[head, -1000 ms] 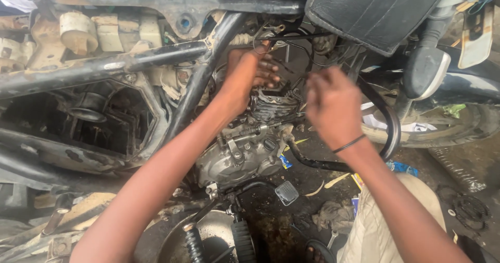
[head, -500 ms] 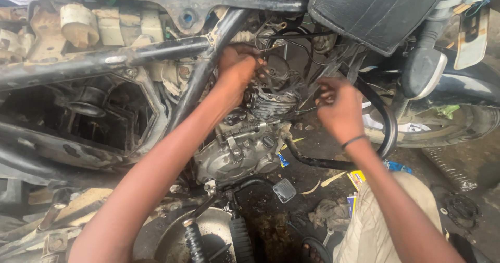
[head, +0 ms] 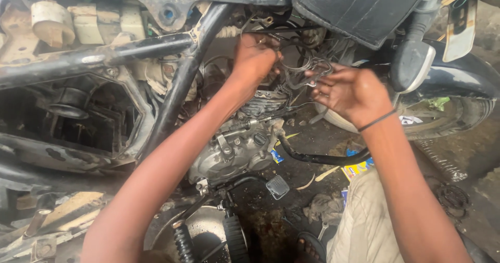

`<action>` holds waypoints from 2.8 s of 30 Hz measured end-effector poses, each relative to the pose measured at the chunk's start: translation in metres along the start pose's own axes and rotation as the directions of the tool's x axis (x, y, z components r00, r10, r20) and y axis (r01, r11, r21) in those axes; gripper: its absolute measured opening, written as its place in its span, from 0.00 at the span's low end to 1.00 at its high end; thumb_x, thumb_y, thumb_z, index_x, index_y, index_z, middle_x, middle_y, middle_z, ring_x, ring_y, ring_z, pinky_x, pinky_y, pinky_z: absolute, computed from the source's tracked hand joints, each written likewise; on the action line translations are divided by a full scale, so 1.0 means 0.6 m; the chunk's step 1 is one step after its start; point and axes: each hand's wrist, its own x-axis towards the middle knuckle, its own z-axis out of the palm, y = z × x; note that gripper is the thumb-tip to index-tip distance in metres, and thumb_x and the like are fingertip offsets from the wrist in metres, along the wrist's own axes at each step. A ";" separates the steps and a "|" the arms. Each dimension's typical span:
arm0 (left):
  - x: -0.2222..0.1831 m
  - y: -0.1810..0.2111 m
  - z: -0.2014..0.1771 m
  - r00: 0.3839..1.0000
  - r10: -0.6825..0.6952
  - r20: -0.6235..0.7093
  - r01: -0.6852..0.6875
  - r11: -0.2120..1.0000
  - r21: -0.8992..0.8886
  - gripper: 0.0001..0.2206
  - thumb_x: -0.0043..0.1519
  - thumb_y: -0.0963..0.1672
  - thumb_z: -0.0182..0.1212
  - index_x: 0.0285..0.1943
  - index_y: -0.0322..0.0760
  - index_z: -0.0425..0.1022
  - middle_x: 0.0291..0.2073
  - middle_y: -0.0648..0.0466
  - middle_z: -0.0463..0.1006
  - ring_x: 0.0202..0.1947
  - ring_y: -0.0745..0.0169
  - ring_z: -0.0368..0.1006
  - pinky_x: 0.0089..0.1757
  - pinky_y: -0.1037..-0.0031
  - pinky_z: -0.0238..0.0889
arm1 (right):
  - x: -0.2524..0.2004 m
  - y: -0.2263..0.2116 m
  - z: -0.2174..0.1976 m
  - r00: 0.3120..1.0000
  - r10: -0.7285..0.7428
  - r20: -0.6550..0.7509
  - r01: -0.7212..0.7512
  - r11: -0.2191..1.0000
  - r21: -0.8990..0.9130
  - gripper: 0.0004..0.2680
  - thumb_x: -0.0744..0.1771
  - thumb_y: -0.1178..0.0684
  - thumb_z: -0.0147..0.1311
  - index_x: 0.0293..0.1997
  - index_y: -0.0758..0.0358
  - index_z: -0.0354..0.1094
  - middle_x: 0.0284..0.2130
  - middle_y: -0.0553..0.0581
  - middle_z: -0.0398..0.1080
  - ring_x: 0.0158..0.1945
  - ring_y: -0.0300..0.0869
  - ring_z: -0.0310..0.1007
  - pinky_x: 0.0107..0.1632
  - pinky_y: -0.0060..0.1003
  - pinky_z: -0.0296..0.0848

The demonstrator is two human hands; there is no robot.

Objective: Repairing and assembling components of a motorcycle engine, including the timing chain and gaskets.

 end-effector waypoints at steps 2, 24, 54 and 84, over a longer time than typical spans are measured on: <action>0.000 0.004 0.000 1.000 0.012 0.022 -0.013 1.000 0.003 0.15 0.54 0.35 0.60 0.50 0.21 0.68 0.35 0.46 0.78 0.28 0.62 0.77 0.28 0.73 0.73 | -0.004 -0.012 -0.005 0.999 0.003 0.037 -0.008 0.991 0.137 0.11 0.68 0.61 0.39 0.56 0.69 0.63 0.47 0.69 0.74 0.48 0.51 0.75 0.51 0.47 0.74; -0.051 -0.017 0.056 0.675 -0.035 0.737 -0.731 -0.158 0.663 0.15 0.51 0.39 0.64 0.49 0.34 0.80 0.60 0.41 0.71 0.68 0.39 0.57 0.60 0.39 0.52 | -0.012 -0.011 -0.005 0.853 -0.430 -0.295 0.340 0.888 -0.311 0.09 0.68 0.66 0.47 0.52 0.80 0.65 0.33 0.65 0.75 0.35 0.46 0.80 0.37 0.36 0.80; 0.012 -0.006 0.018 0.997 -0.028 0.072 0.033 0.997 -0.065 0.13 0.58 0.36 0.61 0.51 0.29 0.76 0.42 0.50 0.80 0.45 0.63 0.73 0.51 0.73 0.64 | 0.003 0.026 0.007 0.938 -0.261 -0.228 0.297 0.944 0.141 0.08 0.69 0.65 0.45 0.52 0.73 0.65 0.40 0.62 0.73 0.42 0.44 0.75 0.46 0.34 0.76; -0.044 0.057 0.048 0.993 -0.093 0.067 0.088 0.994 0.069 0.24 0.52 0.45 0.61 0.56 0.26 0.69 0.43 0.47 0.77 0.47 0.57 0.70 0.51 0.63 0.60 | -0.017 0.062 0.042 0.883 -0.240 -0.404 0.314 0.941 0.127 0.06 0.66 0.64 0.48 0.44 0.73 0.68 0.36 0.62 0.73 0.37 0.45 0.73 0.41 0.35 0.74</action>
